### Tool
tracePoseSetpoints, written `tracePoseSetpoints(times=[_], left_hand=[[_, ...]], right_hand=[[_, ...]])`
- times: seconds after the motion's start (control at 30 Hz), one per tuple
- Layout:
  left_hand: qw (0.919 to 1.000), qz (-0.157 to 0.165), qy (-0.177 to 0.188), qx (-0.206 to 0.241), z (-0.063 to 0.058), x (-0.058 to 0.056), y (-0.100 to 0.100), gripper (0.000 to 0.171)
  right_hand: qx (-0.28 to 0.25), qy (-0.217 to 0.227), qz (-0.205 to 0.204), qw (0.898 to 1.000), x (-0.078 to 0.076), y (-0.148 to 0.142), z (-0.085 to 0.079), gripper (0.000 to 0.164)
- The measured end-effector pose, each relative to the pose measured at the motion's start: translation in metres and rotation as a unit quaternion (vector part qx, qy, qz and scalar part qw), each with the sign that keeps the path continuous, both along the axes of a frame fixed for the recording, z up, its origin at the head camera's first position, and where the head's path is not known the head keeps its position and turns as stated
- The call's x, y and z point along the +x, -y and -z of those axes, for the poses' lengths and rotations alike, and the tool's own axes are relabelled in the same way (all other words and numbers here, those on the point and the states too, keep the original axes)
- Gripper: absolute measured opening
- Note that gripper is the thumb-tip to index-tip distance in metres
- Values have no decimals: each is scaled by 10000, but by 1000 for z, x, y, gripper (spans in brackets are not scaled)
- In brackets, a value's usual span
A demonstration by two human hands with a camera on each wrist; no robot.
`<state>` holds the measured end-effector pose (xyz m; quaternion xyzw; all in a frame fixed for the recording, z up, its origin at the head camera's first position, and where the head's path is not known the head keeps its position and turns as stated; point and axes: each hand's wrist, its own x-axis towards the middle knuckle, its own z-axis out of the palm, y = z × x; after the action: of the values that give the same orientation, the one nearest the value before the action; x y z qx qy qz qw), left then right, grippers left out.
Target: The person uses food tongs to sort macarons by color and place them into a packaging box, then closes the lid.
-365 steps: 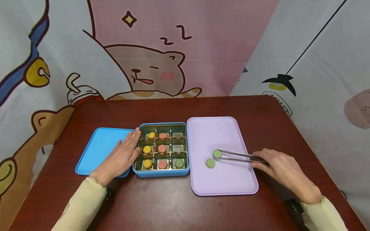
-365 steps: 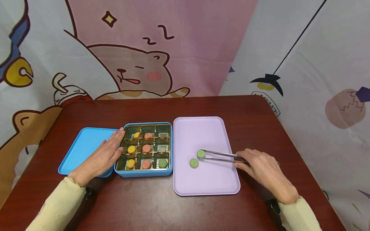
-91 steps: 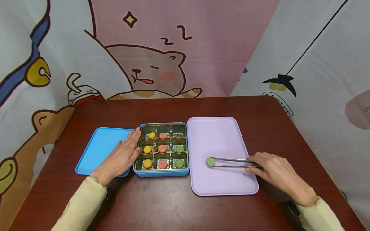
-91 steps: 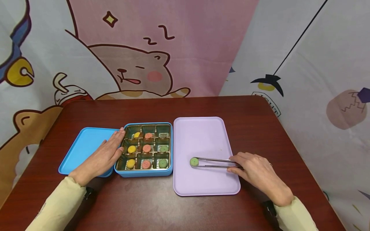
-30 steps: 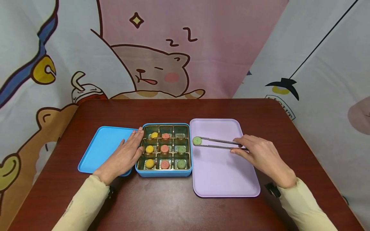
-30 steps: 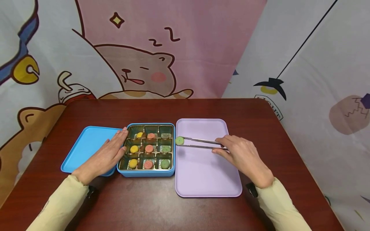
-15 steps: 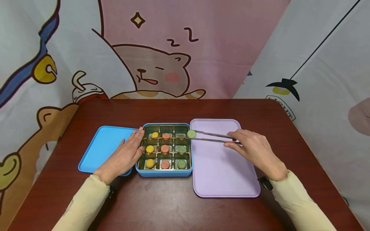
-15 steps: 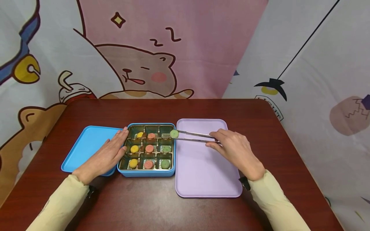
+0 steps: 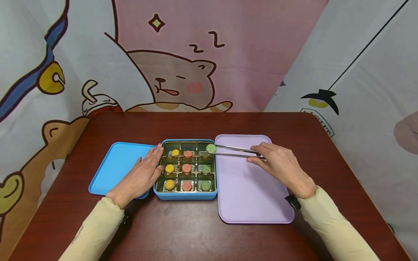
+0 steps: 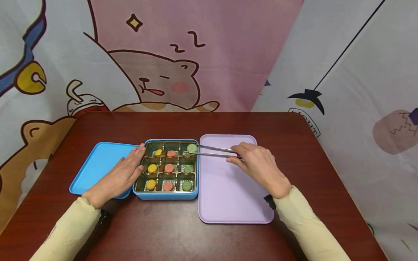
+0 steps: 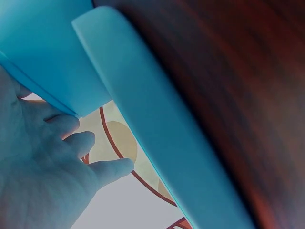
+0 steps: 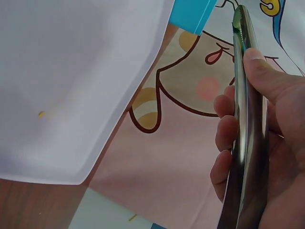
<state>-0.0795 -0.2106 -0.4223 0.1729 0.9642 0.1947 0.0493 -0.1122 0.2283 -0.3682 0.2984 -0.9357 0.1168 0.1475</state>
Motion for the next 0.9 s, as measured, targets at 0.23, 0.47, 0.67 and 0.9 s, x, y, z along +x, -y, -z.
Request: tracePoseSetpoints(times=[0.23, 0.47, 0.67, 0.9], left_hand=[[10000, -6, -7, -23, 0, 0, 0, 65], [10000, 6, -22, -27, 0, 0, 0, 65], [10000, 19, -47, -13, 1, 0, 0, 65], [10000, 29, -70, -16, 0, 1, 0, 65]], right_hand=[[-71, -13, -88, 9999, -2, 6, 0, 36], [6, -3, -72, 10000, -5, 9, 3, 36], [26, 34, -63, 10000, -7, 13, 4, 36], [46, 180, 18, 9998, -9, 17, 6, 35]])
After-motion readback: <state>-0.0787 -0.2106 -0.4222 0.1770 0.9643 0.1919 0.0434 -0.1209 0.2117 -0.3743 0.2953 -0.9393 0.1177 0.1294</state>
